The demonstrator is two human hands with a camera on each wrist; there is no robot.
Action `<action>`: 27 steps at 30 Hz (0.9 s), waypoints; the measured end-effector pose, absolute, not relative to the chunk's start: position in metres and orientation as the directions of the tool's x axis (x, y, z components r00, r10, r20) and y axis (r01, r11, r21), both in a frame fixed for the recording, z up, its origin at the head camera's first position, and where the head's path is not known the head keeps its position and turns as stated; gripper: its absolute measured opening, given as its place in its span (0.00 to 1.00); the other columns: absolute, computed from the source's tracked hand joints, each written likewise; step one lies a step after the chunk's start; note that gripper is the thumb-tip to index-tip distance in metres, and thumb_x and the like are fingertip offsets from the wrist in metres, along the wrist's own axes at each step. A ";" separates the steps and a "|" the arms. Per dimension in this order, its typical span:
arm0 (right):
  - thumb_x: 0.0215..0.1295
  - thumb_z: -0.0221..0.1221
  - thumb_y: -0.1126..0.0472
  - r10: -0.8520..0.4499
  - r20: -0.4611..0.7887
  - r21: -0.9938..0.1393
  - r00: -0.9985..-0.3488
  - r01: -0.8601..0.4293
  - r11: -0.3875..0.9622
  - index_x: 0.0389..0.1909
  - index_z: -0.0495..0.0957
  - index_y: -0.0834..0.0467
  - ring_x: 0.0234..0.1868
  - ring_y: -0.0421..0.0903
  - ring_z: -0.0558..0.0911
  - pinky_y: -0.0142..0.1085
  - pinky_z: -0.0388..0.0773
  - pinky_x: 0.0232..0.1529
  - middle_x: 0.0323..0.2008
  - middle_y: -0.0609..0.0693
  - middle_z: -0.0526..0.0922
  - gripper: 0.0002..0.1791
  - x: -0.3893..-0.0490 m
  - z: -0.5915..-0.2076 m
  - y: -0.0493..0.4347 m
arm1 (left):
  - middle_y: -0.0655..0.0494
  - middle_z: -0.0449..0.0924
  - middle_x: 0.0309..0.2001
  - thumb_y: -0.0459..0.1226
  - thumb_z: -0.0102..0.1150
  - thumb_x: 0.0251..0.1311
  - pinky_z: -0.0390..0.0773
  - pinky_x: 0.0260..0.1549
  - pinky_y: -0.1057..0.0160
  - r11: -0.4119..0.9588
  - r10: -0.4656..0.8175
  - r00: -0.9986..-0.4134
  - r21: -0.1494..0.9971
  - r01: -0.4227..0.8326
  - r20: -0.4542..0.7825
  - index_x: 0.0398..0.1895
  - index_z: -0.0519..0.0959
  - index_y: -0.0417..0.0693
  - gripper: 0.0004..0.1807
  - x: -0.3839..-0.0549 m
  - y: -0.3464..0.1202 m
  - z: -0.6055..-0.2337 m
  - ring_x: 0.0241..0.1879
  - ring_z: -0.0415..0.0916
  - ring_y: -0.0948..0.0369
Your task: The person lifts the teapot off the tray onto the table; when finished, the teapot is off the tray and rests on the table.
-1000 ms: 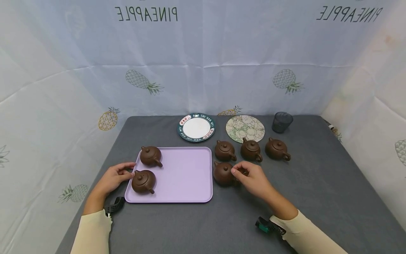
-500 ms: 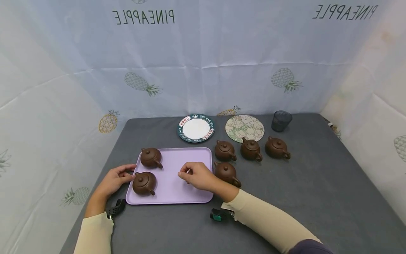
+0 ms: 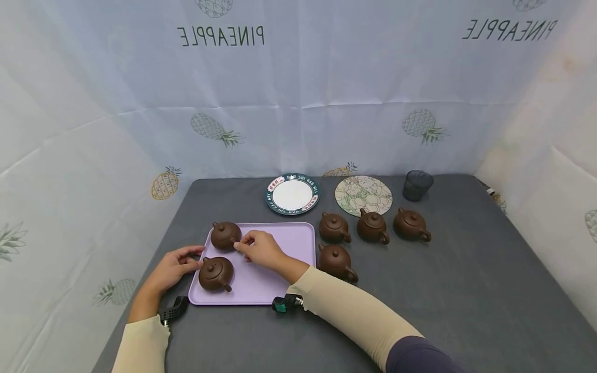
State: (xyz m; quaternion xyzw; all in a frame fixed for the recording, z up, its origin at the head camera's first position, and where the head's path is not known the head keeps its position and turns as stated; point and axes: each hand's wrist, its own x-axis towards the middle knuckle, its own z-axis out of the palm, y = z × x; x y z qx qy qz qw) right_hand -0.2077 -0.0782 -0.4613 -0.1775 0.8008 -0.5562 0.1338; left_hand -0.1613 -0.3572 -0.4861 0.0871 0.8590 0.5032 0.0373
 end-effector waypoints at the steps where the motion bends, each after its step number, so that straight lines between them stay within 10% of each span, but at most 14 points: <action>1: 0.64 0.64 0.53 -0.430 -0.024 -0.940 -0.903 -0.126 0.318 0.29 0.78 0.55 0.20 0.38 0.80 0.31 0.75 0.23 0.22 0.44 0.79 0.11 -0.208 -0.463 -0.081 | 0.51 0.83 0.29 0.31 0.66 0.59 0.73 0.33 0.70 0.478 0.188 -0.982 0.872 0.111 0.022 0.58 0.74 0.31 0.24 -0.161 -0.357 -0.487 0.30 0.79 0.64; 27: 0.71 0.56 0.63 -0.505 -0.012 -0.903 -0.863 -0.208 0.377 0.31 0.76 0.59 0.22 0.37 0.80 0.29 0.75 0.28 0.19 0.46 0.78 0.08 -0.208 -0.472 -0.074 | 0.52 0.84 0.29 0.30 0.66 0.58 0.73 0.34 0.70 0.471 0.191 -0.981 0.875 0.112 0.023 0.58 0.74 0.31 0.24 -0.164 -0.359 -0.491 0.31 0.80 0.64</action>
